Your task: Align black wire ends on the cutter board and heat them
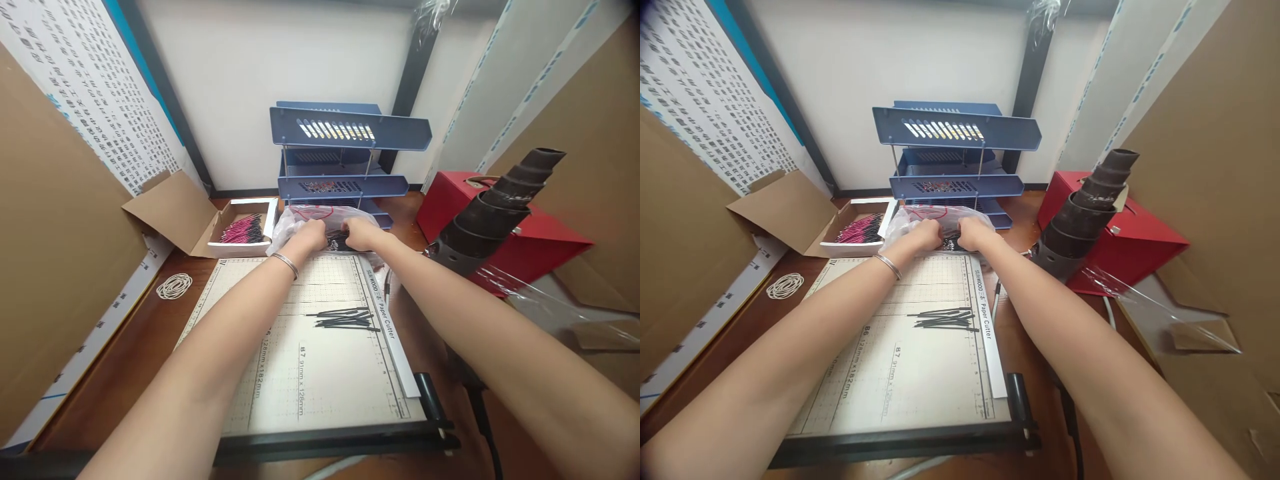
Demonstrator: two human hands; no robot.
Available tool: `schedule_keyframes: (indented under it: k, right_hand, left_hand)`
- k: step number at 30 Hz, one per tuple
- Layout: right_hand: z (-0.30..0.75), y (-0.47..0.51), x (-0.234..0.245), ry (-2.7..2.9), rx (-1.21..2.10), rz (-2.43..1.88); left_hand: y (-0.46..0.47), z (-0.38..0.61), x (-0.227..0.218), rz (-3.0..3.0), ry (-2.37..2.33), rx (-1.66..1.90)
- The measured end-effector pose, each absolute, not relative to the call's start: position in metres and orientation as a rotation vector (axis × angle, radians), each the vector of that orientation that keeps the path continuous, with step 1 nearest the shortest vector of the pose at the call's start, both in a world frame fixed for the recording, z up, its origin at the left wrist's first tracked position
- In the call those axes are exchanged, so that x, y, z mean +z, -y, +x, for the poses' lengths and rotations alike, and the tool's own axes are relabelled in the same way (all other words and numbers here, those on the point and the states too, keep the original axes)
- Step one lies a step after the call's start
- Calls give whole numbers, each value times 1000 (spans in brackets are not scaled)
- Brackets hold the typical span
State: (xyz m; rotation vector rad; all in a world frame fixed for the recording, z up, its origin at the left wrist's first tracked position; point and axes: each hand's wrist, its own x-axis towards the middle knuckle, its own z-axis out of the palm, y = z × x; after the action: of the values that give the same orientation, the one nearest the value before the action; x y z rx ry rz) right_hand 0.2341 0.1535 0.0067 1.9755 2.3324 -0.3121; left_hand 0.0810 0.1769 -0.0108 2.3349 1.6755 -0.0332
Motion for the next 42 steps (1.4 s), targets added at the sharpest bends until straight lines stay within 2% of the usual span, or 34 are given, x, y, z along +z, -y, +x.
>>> schedule_keyframes:
  k: [6, 18, 27, 32, 36, 40, 42]
  right_hand:
    - [236, -155, 5, -2331, -362, 1995]
    - [223, -182, -7, -2245, -270, 2077]
    - [237, -171, 2, -2298, -271, 2015]
    - [236, -159, 8, -2381, -333, 2019]
    - [225, -123, 24, -2526, -353, 2109]
    - [222, -42, 61, -2678, -410, 2120]
    - [225, 6, 78, -2749, -603, 1990]
  left_hand:
    - [-178, 69, -16, 2317, -1612, 23]
    - [-179, 73, -24, 2268, -1771, 95]
    - [-176, 74, -20, 2206, -1788, 120]
    - [-164, 64, -7, 2299, -1673, 246]
    - [-127, 48, 10, 2439, -1481, 407]
    - [-73, 35, 18, 2512, -1343, 442]
    - [-48, 32, 17, 2552, -1201, 453]
